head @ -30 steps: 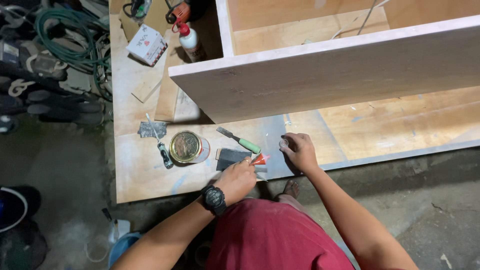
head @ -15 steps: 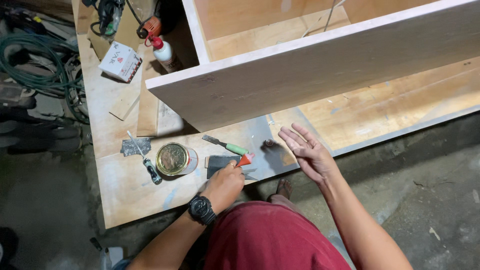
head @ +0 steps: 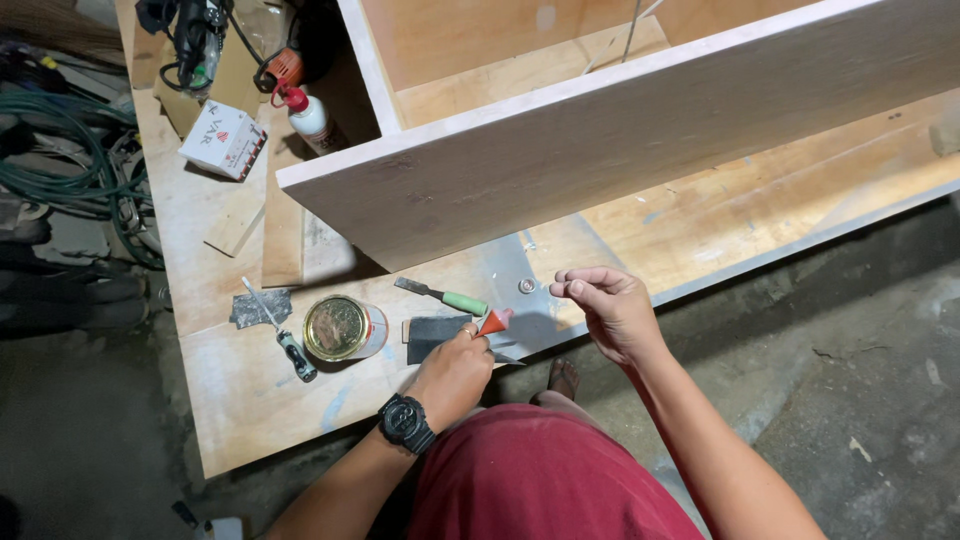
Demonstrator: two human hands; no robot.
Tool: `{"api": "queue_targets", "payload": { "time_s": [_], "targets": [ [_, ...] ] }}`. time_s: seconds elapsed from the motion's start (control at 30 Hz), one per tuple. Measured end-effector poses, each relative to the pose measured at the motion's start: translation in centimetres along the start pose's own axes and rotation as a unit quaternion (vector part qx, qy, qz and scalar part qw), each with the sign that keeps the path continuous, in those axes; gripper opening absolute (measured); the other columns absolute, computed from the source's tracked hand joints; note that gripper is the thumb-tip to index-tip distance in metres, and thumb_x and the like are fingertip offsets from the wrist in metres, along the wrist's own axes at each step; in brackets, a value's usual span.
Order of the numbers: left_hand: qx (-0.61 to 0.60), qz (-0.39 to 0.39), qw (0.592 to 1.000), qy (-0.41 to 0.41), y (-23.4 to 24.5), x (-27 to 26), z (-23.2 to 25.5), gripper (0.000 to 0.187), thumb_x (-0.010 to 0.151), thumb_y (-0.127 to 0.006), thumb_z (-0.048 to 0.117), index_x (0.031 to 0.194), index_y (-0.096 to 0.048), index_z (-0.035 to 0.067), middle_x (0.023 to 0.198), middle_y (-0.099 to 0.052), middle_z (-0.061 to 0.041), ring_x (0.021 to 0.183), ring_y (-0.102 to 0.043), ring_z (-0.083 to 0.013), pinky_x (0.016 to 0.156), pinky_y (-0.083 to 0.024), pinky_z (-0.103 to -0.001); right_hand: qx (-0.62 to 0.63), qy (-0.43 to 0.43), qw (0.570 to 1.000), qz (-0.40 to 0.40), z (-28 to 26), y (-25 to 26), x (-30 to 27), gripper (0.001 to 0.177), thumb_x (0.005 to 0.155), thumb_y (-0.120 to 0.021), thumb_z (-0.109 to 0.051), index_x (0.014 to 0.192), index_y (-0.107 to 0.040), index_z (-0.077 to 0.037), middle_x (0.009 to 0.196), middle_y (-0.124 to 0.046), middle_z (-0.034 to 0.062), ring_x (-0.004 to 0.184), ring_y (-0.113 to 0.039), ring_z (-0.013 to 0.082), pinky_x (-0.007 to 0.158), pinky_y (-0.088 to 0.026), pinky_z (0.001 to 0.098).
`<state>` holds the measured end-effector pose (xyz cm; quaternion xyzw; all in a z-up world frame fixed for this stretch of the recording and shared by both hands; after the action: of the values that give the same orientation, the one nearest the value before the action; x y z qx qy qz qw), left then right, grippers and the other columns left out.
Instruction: The person scoops a white paste from a can onto a small square tile using a screwdriver. They then squeeze additional paste from a red tube onto the tile. Finally, they press another square tile onto the first one, spreading the adhesive between them.
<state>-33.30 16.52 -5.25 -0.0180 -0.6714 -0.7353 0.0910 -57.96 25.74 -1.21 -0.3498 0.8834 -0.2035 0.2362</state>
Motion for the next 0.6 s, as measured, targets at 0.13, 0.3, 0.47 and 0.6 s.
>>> {"api": "queue_targets", "payload": {
  "time_s": [0.13,0.3,0.47,0.6],
  "targets": [
    [0.002,0.004,1.000,0.006,2.9,1.1,0.1,0.009,0.089,-0.075,0.010,0.081,-0.071,0.013,0.082,-0.064,-0.004,0.107,-0.064,-0.0312,0.074,-0.058,-0.034,-0.030,0.011,0.999,0.019,-1.7,-1.1,-0.6,0.023,0.086,-0.085,0.012,0.107,-0.075,0.018,0.094,-0.078,0.0329,0.089,-0.082,0.0392,0.086,-0.070,0.0425],
    [-0.015,0.025,1.000,0.010,2.9,1.6,0.0,0.013,0.087,-0.072,0.008,0.075,-0.069,0.011,0.076,-0.062,-0.005,0.102,-0.066,-0.0329,0.077,-0.060,-0.034,-0.051,-0.009,0.994,0.100,-3.8,-2.2,-0.9,0.016,0.106,-0.076,-0.008,0.105,-0.069,0.007,0.071,-0.067,0.0184,0.032,-0.035,0.0040,0.027,-0.031,0.0187],
    [0.004,0.045,0.999,-0.016,3.5,2.1,-0.1,0.014,0.088,-0.074,0.007,0.075,-0.070,0.011,0.078,-0.065,-0.007,0.100,-0.068,-0.0346,0.087,-0.060,-0.038,-0.046,0.018,0.995,0.089,-4.4,-2.0,-0.9,0.064,0.117,-0.063,-0.034,0.061,-0.050,-0.005,0.043,-0.028,0.0047,0.030,-0.024,0.0098,0.027,-0.020,0.0205],
    [0.041,0.070,0.997,-0.019,3.8,2.8,0.3,0.017,0.089,-0.070,0.008,0.074,-0.069,0.015,0.075,-0.063,-0.003,0.098,-0.069,-0.0307,0.070,-0.058,-0.033,-0.057,0.031,0.997,0.047,-3.6,-0.3,-0.1,0.012,0.104,-0.075,-0.001,0.113,-0.067,0.001,0.080,-0.062,0.0112,0.071,-0.065,0.0193,0.071,-0.056,0.0275]
  ]
}}
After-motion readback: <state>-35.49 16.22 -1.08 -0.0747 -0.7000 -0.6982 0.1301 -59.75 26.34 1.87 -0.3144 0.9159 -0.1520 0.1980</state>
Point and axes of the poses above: each hand's wrist, its own x-axis towards the middle knuckle, its own y-axis out of the back of the hand, z = x × y, the point moved 4 cm from there along x, towards the middle knuckle
